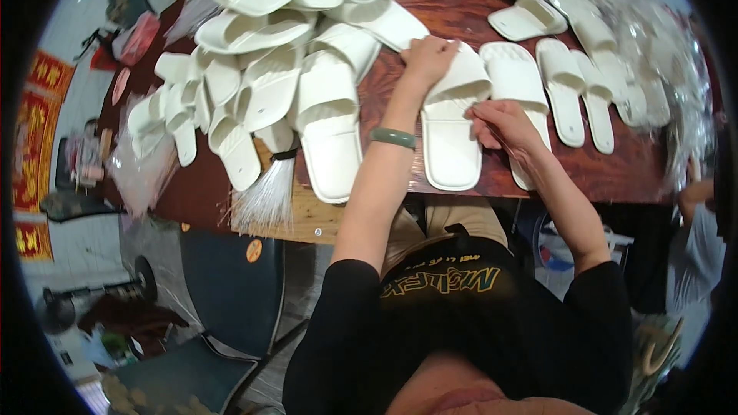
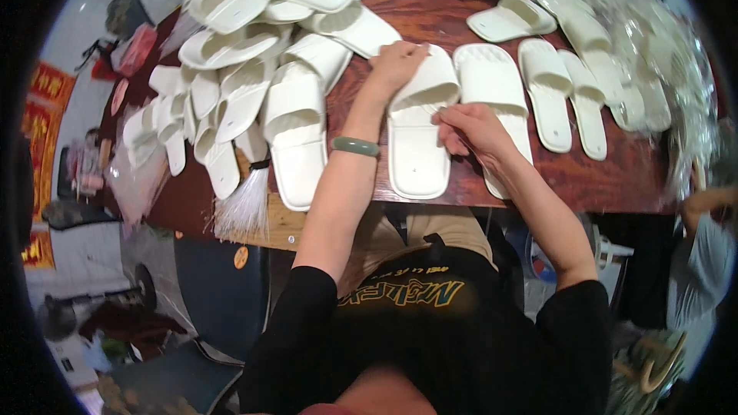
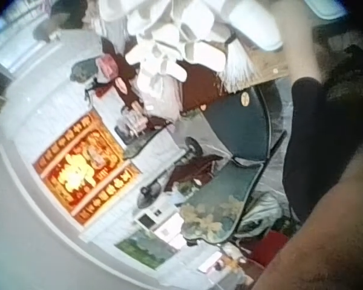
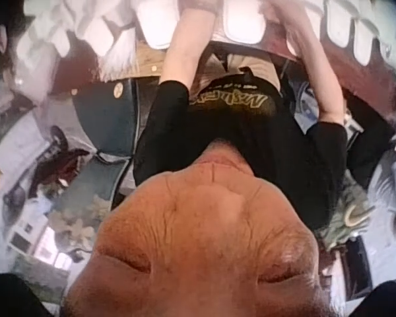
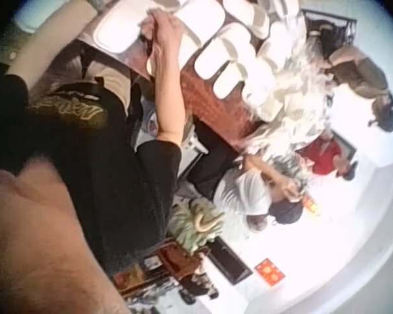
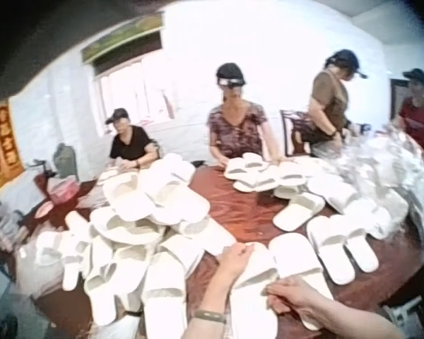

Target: Manually tying white slippers together using thin white strings as part of a manufacturing process.

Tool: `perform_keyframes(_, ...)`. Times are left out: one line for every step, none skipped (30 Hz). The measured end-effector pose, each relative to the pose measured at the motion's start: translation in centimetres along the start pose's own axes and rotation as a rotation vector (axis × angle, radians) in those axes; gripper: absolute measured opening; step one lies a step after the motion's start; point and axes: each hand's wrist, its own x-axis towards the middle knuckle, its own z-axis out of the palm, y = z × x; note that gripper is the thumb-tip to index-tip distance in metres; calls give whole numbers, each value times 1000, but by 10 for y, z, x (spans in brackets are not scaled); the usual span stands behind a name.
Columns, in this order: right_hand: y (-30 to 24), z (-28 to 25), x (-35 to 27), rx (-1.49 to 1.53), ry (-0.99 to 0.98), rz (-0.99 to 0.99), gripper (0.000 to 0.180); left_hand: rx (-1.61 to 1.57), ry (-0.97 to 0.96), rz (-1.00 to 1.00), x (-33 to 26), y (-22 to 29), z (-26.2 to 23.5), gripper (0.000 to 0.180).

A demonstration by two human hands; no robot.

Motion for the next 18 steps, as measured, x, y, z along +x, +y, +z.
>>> perform_keyframes(0, -4, -1, 18, 2, 10, 22, -19, -21, -20, 0, 7, 0, 49)
perform_keyframes(-1, -7, -4, 37, 33, 5, 22, -15, -30, -28, 0, 15, 1, 51)
perform_keyframes(-2, -7, -6, 29, 38, 12, 22, -7, -30, -44, 0, 20, 2, 52)
perform_keyframes(-3, -8, -7, 19, 38, 18, 22, -3, -48, -32, 1, 27, 2, 52)
perform_keyframes(-4, -9, -7, 31, 52, 13, 22, 13, -37, -54, 4, 35, 2, 49)
perform_keyframes(-3, -8, -7, 33, 27, 5, 22, 27, -21, -86, 3, 37, 3, 47)
perform_keyframes(-3, -7, -6, 32, -2, -4, 22, 29, -25, -85, 6, 37, 4, 47)
perform_keyframes(-2, -6, -4, 56, -18, -23, 18, 16, -59, -101, 10, 35, 3, 42)
perform_keyframes(-2, -3, -6, 48, -32, -21, 18, 0, -81, -123, 13, 30, 0, 38)
perform_keyframes(-2, 1, -6, 30, -9, -10, 17, 16, -36, -96, 13, 22, -1, 34)
perform_keyframes(-1, 5, -7, 9, 9, 1, 16, 33, 13, -73, 11, 18, 3, 30)
perform_keyframes(0, 5, -12, 26, 31, 10, 15, -22, 50, -32, 8, 16, 10, 28)
perform_keyframes(2, 3, -17, -14, 12, -34, 17, -65, 87, -14, 9, 15, 16, 28)
perform_keyframes(7, 1, -21, 13, -25, -44, 17, -205, 93, -2, 7, 12, 18, 27)
perform_keyframes(10, -4, -28, -1, -72, -32, 18, -302, 103, -30, 3, 16, 17, 27)
perform_keyframes(6, -3, -42, -19, -69, -23, 19, -419, 117, -34, -1, 21, 17, 25)
perform_keyframes(8, -7, -51, -44, -112, -33, 20, -427, 121, -61, -5, 26, 12, 25)
perform_keyframes(5, -11, -62, -39, -131, -22, 18, -430, 151, -52, -9, 29, 6, 25)
